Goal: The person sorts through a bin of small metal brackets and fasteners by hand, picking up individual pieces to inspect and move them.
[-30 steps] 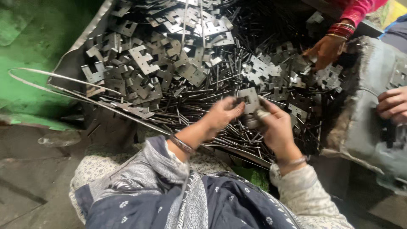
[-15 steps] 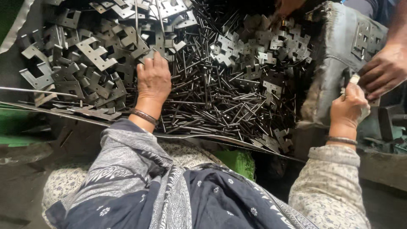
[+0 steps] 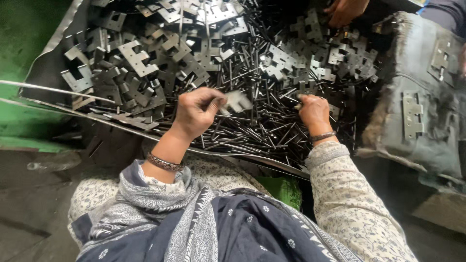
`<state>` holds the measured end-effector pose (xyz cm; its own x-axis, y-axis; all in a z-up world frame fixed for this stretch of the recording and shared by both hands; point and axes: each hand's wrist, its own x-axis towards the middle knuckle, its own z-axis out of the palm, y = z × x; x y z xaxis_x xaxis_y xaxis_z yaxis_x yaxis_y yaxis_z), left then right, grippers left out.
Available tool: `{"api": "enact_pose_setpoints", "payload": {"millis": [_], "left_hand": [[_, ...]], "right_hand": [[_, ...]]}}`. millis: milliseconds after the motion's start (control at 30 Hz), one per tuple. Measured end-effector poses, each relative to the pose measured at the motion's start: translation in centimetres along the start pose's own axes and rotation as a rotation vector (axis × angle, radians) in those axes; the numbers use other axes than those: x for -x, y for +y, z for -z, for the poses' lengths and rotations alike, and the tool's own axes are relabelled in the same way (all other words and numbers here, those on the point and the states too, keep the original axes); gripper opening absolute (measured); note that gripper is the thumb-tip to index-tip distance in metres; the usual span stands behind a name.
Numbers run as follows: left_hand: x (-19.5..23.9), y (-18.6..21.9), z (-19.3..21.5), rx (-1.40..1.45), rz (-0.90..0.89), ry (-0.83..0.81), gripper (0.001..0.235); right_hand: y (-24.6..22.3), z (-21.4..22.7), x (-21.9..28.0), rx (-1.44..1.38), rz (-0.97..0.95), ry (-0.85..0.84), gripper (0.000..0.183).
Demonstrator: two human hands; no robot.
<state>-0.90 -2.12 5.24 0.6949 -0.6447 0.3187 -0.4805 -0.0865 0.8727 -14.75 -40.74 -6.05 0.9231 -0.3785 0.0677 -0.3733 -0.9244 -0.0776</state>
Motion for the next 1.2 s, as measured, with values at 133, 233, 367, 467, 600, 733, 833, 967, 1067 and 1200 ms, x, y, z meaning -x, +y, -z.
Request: {"api": "enact_pose_setpoints", "payload": {"millis": [133,233,367,467,600,733,833,967,1067,1200], "left_hand": [[0.6,0.0,1.9,0.861,0.184,0.28,0.049],[0.2,-1.4,3.2,1.2,0.163,0.273,0.05],[-0.5,-2.0,1.4,1.373,0.23,0.118,0.044],[-1.9,-2.5,-2.9,0.831,0.21,0.131,0.054],[-0.2,-3.3,-7.0,-0.843,-0.148,-0.415,0.014],[0.1,-3.9,-6.6,-0.714,-0.248,-0.261,0.017],[0.6,-3.7,-5.5,-0.638,-0.289,-0.17,0.018],[1.5,-2.5,-5.5,0.78,0.527,0.142,0.007],[2.5,-1.2,-6.7,1.41,0.678,0.033,0.023],[4.1,-1.5,-10.7,1.656,0.883,0.122,0.045]], "right_hand": [[-0.4,1.8,1.8,0.14,0.111,0.069,0.007],[-0.6,6.2,4.0,-0.057,0.112,0.247,0.011],[0.3,10.2,6.2,-0.832,-0.206,0.094,0.019],[-0.3,10.7,7.9,-1.499,-0.485,-0.067,0.021],[-2.7,10.6,8.0,-1.846,-0.59,-0.248,0.063],[-5.2,9.5,7.7,-1.9,-0.776,-0.244,0.048],[-6.1,8.9,7.9,-1.968,-0.513,-0.224,0.038],[-9.6,11.7,7.0,-1.095,0.35,0.245,0.048],[-14.2,12.4,5.9,-0.942,0.481,0.084,0.072],[-18.8,11.0,5.9,-0.573,0.743,0.038,0.077]]}}
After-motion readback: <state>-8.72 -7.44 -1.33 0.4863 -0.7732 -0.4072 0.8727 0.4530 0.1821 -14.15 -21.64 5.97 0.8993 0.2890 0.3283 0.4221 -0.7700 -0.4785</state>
